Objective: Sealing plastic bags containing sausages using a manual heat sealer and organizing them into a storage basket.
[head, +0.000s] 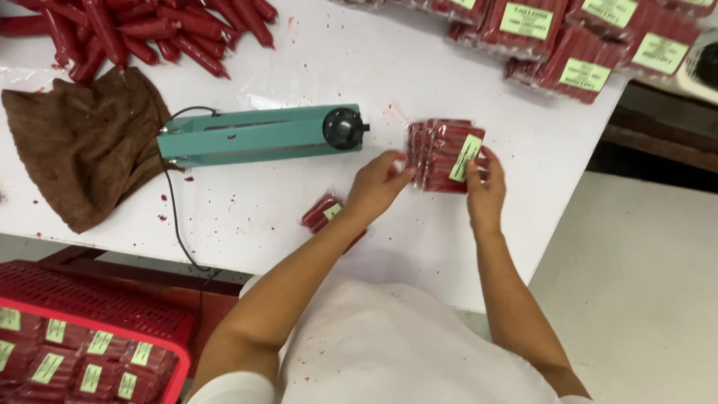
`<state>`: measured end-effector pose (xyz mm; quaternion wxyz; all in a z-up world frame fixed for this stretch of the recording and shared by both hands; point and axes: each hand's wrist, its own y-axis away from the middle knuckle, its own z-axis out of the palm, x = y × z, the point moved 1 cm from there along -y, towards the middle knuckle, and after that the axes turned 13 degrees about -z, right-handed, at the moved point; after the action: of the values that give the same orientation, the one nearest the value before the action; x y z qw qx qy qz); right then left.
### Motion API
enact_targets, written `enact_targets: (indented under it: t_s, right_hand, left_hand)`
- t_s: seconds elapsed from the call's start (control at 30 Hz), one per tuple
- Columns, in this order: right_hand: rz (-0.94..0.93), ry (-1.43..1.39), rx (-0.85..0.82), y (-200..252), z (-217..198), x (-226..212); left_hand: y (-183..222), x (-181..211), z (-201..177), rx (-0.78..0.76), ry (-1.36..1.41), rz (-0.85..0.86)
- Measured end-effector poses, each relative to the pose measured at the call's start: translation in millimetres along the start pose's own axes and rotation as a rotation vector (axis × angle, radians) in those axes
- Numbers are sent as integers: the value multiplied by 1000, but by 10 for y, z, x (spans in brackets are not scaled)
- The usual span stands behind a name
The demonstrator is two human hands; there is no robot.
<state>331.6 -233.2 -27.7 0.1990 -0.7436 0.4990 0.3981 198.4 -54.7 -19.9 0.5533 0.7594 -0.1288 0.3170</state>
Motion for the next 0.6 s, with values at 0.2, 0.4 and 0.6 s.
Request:
enact_targets:
  t_s: [0.2,0.4,0.6]
  right_hand:
    - [-35,-92,0,239,67,-263]
    - [-342,-208,-214,216,144,-704]
    - [-310,-414,-476,301,317,-941]
  left_hand:
    - [-113,617,128,-77,157,-70]
    - [-142,-268,246,-673,1011,-208]
    - [323,-556,-218,-664,1285,-243]
